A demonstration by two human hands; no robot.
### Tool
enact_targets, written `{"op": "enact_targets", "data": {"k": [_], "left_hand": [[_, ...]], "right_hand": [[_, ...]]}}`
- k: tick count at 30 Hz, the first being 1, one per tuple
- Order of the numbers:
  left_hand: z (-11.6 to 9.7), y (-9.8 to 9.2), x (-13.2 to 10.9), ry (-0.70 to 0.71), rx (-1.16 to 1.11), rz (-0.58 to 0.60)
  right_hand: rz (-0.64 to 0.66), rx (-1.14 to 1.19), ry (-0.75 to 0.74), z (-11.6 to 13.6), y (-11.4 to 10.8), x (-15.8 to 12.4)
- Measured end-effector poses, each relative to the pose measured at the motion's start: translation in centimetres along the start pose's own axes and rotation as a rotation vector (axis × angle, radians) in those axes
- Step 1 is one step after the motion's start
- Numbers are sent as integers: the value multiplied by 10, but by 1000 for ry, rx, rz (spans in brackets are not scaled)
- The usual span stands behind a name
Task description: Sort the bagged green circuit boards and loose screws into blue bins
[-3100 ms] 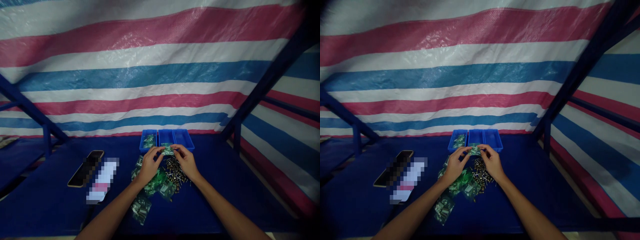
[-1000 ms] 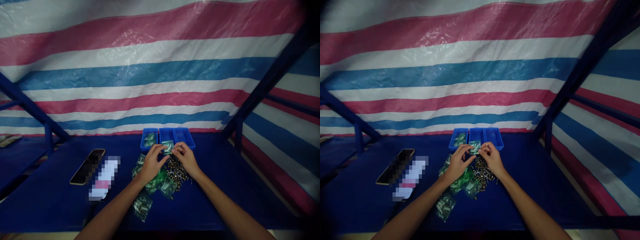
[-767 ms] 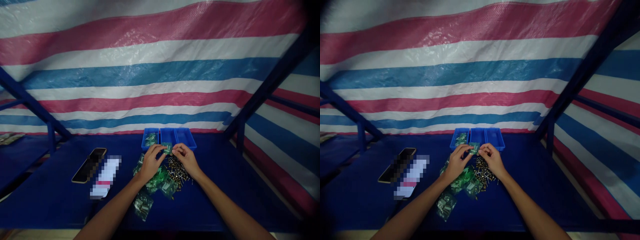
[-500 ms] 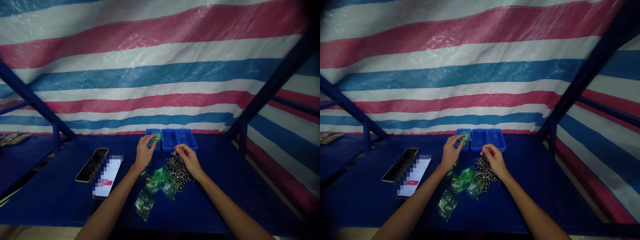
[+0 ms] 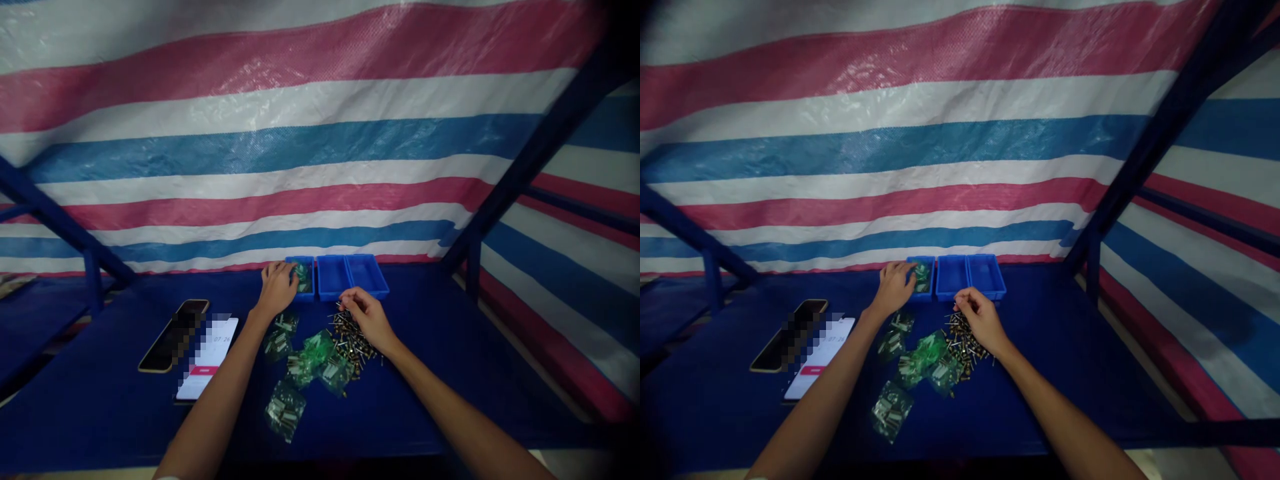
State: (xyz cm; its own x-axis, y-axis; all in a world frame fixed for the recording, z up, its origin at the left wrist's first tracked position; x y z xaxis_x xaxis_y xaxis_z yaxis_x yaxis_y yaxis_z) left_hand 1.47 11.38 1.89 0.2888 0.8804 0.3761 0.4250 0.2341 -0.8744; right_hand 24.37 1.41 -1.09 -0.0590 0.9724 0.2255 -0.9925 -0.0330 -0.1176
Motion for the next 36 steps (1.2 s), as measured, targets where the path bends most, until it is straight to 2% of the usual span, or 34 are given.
{"op": "enact_targets", "data": {"k": [4,11,16,25,36], "left_hand": [[0,13,-4,14,20,70],[-3,17,-7,24,46,68],[-1,17,-8,-5,37,54],[-5,13,-13,27,54,55],[-21,1,-19,89,104,-26]], "right_hand": [[12,-51,-36,0,0,-1],[33,-147,-59,3,4,-4],[31,-165,-63,4,4,-4],[24,-211,-79,7,4,-6],[45,-248,-90,15,7,-8]]}}
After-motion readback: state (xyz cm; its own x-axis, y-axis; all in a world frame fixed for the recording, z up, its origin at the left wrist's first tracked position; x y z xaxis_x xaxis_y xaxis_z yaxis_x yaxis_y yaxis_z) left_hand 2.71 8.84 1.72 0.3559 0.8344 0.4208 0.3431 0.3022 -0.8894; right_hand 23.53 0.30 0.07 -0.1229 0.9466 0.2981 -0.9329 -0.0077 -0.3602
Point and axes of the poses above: each hand's wrist, its own x-axis towards the middle knuckle, its own y-axis out of the palm, z = x × y, the point moved 7 cm from there along x, towards the middle knuckle, and after that the axes turned 3 degrees about z, right-handed, at the moved point
